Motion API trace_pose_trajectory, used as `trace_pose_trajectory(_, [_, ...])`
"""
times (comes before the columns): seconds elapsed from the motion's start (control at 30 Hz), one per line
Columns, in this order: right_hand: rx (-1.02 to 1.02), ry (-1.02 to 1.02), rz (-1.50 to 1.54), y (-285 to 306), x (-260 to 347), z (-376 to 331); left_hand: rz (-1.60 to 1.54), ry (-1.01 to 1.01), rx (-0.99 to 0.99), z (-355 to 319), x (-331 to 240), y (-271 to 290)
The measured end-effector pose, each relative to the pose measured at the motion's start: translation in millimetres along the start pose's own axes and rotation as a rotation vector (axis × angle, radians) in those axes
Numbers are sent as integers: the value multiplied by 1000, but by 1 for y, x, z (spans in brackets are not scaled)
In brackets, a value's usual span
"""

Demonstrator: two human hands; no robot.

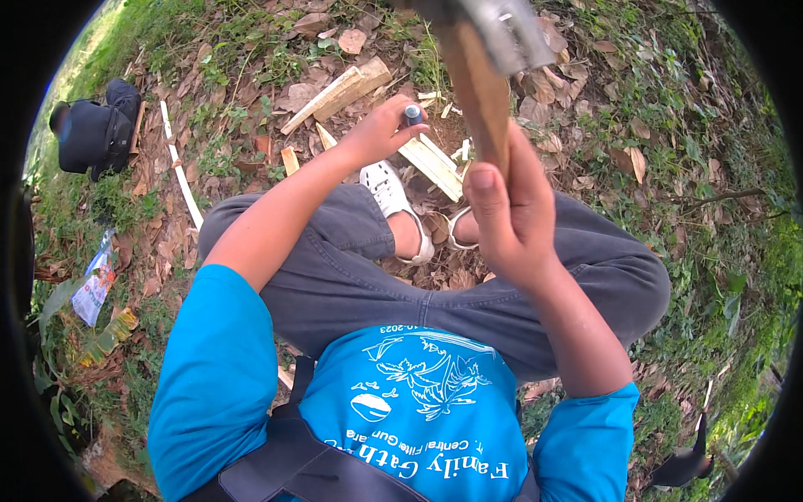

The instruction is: The person sits cross-legged on the ground and uses a hammer and a chisel to carve a small block of wood. They repeatedly strike the chisel to remove wood shavings and shape the block, occasionally adjusting the wood's position.

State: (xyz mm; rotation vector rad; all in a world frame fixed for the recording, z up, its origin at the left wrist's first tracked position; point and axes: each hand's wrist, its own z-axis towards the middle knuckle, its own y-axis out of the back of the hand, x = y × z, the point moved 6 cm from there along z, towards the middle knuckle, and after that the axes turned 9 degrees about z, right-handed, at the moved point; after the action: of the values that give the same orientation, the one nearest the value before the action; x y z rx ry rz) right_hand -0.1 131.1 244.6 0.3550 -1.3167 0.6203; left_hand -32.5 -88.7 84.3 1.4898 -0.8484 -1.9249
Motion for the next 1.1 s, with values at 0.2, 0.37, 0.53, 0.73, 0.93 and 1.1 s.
trace_pose_trajectory(0.2, [56,-451,-119,-4,-51,-20,20,-89,-46,2,1,-4])
trace_pose_trajectory(0.37, [-40,-135,10,-9,-4,-6,44,-30,11,2,8,-5])
trace_pose_trajectory(0.53, [-40,-491,-190,17,-76,-29,16,-55,45,2,-1,-7])
trace_pose_trajectory(0.73, [-101,-47,161,-8,-1,-11,63,-49,19,7,3,-5])
trace_pose_trajectory(0.93, [-68,-502,18,-3,-55,-22,101,-134,-15,2,10,-10])
trace_pose_trajectory(1.1, [-99,-265,-21,1,-24,-18,42,-85,42,10,0,-4])
